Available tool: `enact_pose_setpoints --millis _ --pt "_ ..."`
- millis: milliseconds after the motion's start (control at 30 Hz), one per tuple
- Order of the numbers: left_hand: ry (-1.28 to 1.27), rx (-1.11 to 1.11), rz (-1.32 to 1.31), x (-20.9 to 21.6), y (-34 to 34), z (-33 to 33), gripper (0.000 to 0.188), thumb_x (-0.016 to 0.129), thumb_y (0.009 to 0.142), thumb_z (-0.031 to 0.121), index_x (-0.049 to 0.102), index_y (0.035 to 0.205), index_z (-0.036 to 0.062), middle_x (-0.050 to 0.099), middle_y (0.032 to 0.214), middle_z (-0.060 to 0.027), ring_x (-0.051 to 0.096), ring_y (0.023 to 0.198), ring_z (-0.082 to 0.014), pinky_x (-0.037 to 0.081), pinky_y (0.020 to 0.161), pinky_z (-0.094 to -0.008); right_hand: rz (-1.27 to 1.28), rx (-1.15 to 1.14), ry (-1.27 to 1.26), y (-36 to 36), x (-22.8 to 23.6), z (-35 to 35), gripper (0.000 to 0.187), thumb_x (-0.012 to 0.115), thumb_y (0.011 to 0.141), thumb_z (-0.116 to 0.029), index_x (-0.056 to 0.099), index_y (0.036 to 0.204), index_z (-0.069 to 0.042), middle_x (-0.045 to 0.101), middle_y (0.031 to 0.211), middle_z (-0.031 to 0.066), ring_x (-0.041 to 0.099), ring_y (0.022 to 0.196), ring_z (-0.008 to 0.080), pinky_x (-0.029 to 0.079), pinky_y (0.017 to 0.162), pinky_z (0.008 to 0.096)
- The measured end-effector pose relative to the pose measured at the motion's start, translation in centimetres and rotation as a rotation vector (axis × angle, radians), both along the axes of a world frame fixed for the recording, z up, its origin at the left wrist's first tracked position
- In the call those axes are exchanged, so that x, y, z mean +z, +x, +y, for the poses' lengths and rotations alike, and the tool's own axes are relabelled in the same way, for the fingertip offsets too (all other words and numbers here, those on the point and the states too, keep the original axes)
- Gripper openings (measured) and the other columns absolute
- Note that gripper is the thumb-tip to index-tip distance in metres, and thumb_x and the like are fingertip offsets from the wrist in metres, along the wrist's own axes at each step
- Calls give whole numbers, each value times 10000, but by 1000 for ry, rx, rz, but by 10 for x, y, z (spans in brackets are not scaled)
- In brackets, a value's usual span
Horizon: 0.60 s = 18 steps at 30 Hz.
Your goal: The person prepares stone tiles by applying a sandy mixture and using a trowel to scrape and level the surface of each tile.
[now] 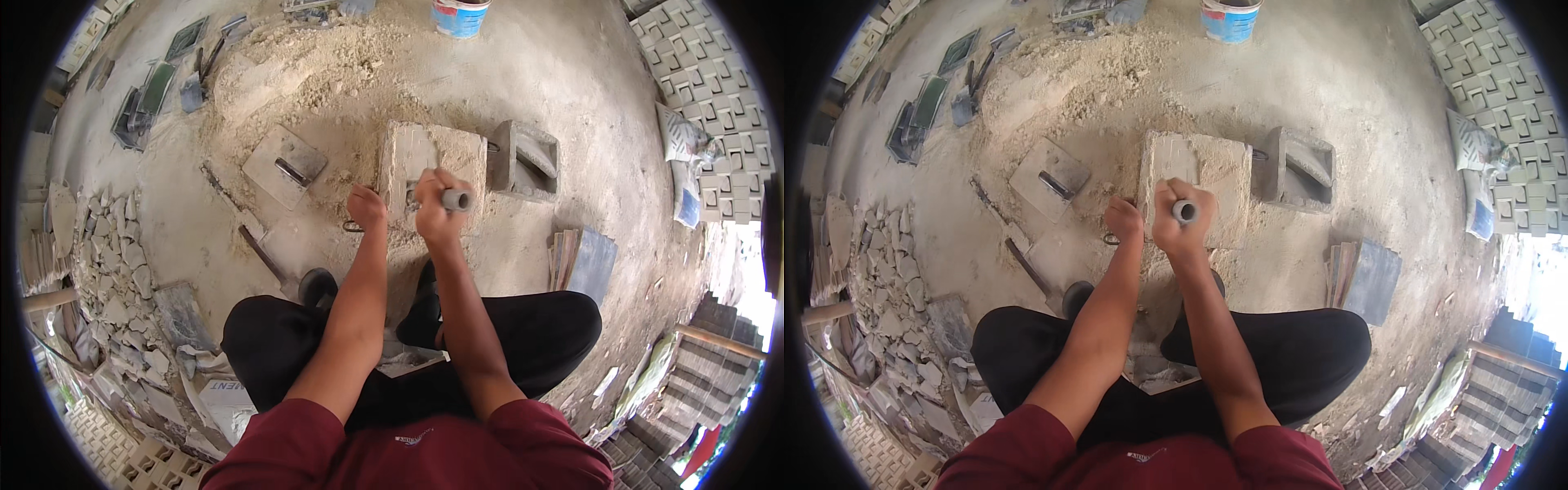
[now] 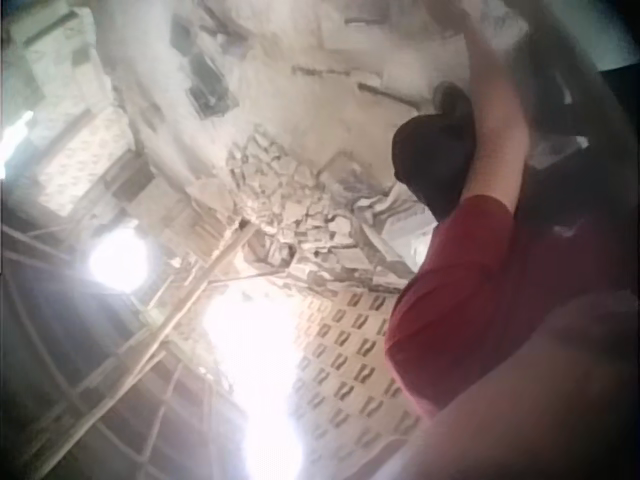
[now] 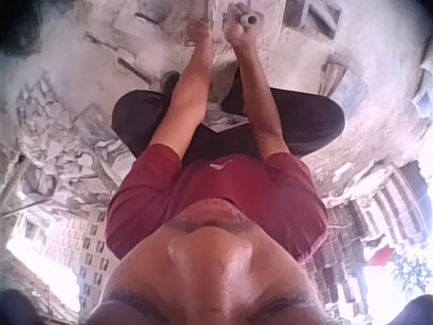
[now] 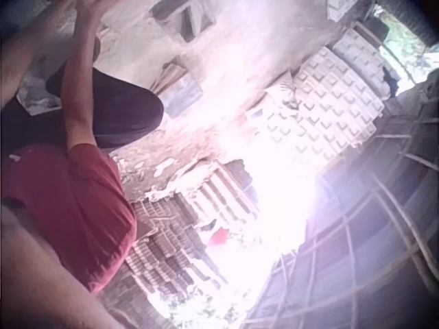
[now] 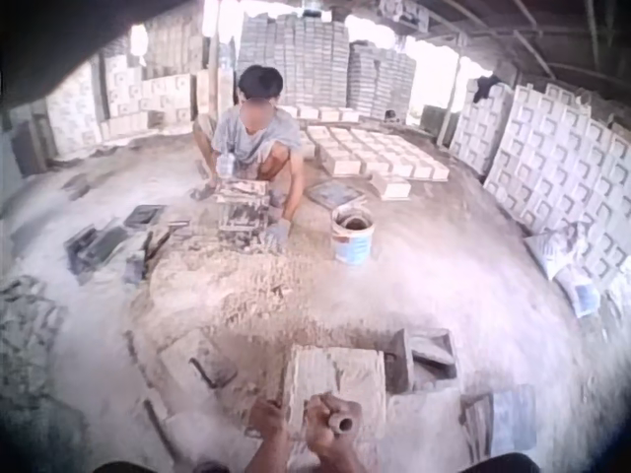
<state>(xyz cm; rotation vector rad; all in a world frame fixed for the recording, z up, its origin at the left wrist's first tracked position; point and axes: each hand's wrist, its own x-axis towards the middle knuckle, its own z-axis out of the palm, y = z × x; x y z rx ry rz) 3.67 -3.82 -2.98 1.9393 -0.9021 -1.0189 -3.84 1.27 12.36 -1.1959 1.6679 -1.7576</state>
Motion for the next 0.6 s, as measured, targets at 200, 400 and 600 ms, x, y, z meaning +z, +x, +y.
enact_pose_setpoints --millis 200,400,600 --pt "10 -13 -54 -9 10 3 552 299 923 306 673 699 -34 655 776 -272 620 802 -471 461 771 -530 -338 -14 74 1 29 -1 351 457 853 -11 312 541 -84 335 500 -28 312 460 72 242 429 272" --pt "-41 -34 -54 -7 0 -1 530 300 905 299 678 720 -25 664 806 -265 615 824 -480 462 780 -524 -28 -73 25 -7 -2 29 304 505 834 -75 412 559 17 384 477 18 350 464 63 260 415 302" --pt "-9 18 -131 1 12 -1 536 299 924 308 659 710 -26 654 771 -261 617 790 -469 457 750 -529 -273 -15 -74 -5 46 43 307 489 844 -72 424 556 14 413 476 20 385 455 79 286 418 294"
